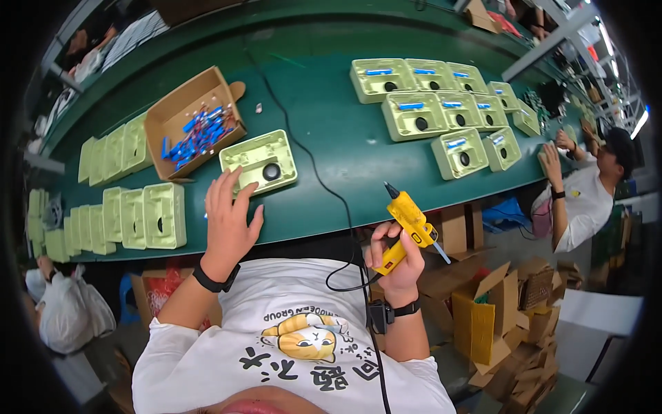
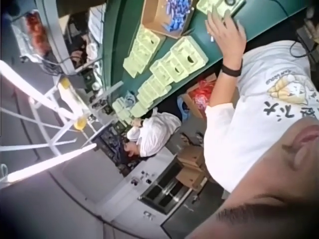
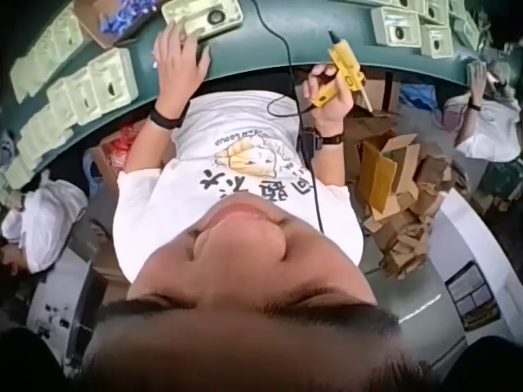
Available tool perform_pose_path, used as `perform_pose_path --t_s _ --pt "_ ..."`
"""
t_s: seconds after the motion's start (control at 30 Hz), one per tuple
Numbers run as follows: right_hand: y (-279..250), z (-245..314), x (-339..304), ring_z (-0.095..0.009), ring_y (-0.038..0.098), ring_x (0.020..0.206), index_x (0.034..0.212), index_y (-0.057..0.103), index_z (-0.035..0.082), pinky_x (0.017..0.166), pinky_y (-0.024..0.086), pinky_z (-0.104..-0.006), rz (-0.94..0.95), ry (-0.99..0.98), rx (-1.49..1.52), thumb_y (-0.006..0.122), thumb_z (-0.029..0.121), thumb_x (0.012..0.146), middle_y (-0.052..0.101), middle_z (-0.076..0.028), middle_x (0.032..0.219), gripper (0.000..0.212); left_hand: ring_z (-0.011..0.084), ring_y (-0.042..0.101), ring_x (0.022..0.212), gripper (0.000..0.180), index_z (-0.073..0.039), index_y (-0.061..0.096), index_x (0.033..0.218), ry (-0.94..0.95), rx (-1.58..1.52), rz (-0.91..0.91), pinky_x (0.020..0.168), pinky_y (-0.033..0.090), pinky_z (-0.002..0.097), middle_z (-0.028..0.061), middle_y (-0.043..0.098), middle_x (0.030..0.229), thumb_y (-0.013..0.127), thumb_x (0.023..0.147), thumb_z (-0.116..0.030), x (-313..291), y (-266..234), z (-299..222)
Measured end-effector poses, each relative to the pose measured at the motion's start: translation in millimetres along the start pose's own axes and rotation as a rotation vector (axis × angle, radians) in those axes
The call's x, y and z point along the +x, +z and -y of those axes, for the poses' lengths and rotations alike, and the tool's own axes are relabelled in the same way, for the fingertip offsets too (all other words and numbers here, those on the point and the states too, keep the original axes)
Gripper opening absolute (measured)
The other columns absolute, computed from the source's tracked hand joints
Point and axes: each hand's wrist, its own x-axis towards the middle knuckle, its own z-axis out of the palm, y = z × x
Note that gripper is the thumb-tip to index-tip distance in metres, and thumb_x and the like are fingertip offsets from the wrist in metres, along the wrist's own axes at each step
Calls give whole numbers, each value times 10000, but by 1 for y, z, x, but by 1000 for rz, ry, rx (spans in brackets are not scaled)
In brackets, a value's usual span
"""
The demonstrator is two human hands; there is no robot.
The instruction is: Using a hot glue gun to secure electronic components inside green plastic housings at a factory workbench.
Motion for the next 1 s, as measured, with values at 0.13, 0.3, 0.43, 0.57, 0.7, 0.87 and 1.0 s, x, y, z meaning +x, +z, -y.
perform_pose_path --t_s 0.13,0.3,0.43,0.57,0.7,0.87,1.0 --pt "36 -14 20 -228 652 626 1168 649 69 601 592 -386 138 116 -254 593 317 1173 774 -217 1167 254 462 593 1491 397 -108 772 1305 72 -20 8 1277 412 631 192 636 1588 855 917 -94 -29 -3 -2" --pt "99 -18 34 -189 702 669 1262 674 39 616 603 -332 257 296 -630 643 268 1167 811 -207 1134 249 456 629 1425 351 -103 769 1276 156 -138 -3 1246 449 617 176 675 1515 835 933 -66 -57 -21 -5" --pt "126 -27 55 -146 724 679 1360 693 10 594 584 -288 263 508 -770 695 249 1161 833 -169 1094 310 414 670 1324 345 -75 759 1298 25 -224 -218 1158 510 574 167 709 1424 789 959 -20 -71 -30 23" --pt "148 -39 79 -114 681 601 1372 723 -8 550 554 -275 327 560 -1091 699 263 1168 833 -109 1019 340 399 682 1218 375 -49 740 1347 -150 -191 -241 1047 548 518 168 726 1330 764 976 3 -42 -24 45" --pt "170 -47 88 -112 650 549 1272 753 -12 512 527 -276 326 592 -1368 704 279 1165 808 -61 911 315 405 676 1166 395 -36 732 1388 -201 -169 -116 1000 555 491 180 710 1262 763 995 -4 -31 -18 59" --pt "169 -54 92 -101 628 520 1200 754 -14 501 517 -283 343 595 -1415 708 278 1161 746 -25 800 299 402 679 1103 423 -28 728 1433 -179 -112 -37 955 562 507 183 682 1202 764 1012 -13 -32 -22 60" --pt "174 -49 97 -97 628 522 1171 747 -16 496 513 -287 338 641 -1441 715 280 1158 717 -16 770 299 367 705 1066 375 -26 737 1425 -249 -164 -83 926 595 457 174 681 1197 734 1050 -7 -35 -34 56"
